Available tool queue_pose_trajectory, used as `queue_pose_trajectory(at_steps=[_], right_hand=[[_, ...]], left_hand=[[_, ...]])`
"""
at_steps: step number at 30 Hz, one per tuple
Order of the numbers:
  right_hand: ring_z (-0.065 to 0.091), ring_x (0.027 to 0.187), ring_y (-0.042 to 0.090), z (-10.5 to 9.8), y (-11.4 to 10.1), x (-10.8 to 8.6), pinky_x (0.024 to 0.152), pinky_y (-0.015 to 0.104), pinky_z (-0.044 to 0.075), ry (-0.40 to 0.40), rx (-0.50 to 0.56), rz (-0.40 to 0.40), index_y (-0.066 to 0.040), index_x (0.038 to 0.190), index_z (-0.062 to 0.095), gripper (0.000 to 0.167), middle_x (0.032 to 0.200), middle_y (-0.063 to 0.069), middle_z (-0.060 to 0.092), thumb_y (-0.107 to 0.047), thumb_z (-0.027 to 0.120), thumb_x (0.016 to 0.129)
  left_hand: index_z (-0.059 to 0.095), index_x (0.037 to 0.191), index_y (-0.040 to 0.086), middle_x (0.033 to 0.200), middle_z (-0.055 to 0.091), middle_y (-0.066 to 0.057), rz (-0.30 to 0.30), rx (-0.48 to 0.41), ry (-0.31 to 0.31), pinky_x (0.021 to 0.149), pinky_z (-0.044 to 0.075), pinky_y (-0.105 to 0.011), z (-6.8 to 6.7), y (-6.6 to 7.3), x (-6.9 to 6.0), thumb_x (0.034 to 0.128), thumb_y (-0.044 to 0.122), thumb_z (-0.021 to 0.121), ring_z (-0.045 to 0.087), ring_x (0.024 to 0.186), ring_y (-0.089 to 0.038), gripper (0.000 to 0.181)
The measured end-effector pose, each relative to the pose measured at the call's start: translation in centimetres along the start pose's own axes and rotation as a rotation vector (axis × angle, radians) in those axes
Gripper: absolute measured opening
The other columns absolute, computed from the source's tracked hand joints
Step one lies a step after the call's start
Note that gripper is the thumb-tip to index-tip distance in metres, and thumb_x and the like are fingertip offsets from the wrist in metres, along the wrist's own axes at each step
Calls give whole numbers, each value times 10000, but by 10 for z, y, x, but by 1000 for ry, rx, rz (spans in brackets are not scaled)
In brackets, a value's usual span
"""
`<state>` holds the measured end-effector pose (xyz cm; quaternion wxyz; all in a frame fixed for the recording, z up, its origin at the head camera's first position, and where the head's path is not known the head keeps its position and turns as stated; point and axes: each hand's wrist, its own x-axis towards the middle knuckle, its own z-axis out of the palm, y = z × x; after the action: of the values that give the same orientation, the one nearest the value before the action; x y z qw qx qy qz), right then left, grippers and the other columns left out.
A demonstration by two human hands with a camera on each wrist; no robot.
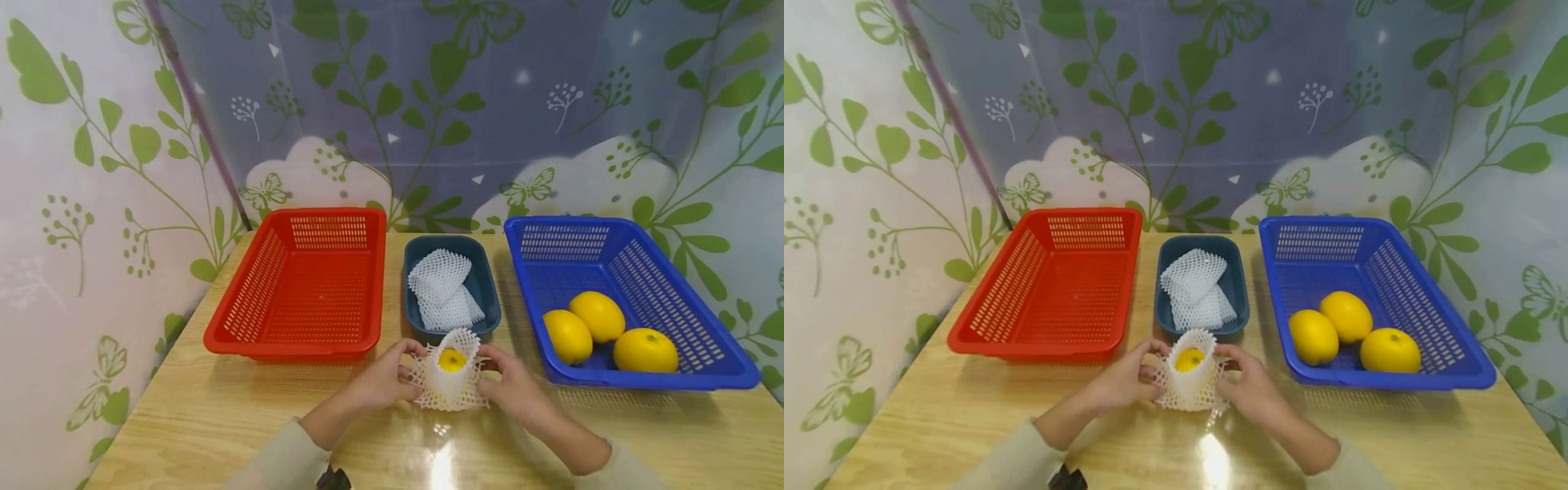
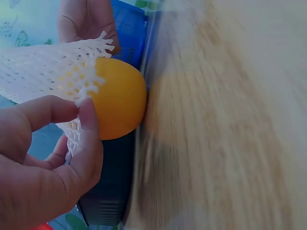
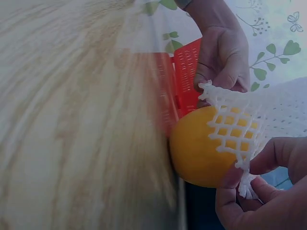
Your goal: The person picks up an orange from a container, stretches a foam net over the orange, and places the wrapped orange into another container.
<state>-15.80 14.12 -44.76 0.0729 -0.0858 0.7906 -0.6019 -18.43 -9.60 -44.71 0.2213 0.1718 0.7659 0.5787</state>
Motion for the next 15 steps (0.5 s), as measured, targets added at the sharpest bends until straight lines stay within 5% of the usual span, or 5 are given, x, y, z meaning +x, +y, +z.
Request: queue_pose_trajectory(at_steps=[8,15], right_hand=[[575,1024,327,3,9,2,744,265,528,-35,-3,-12,86,1311,450,562,1225,252,537,128,586,767],[584,1041,310,2,12,3,776,309,558,-112,96,20,109,1360,369,538,1268,320,484,68,531,848]], left_hand=[[413,1139,19,1096,466,-113,23,107,24,586,493,-235,7,-8,5,756,-117,680,544,754,-177,485],[395,1185,-19,1145,468,-158,-70,-115,14,724,581,-379,8,-8,3,852,-49,507,579,884,-227,352]])
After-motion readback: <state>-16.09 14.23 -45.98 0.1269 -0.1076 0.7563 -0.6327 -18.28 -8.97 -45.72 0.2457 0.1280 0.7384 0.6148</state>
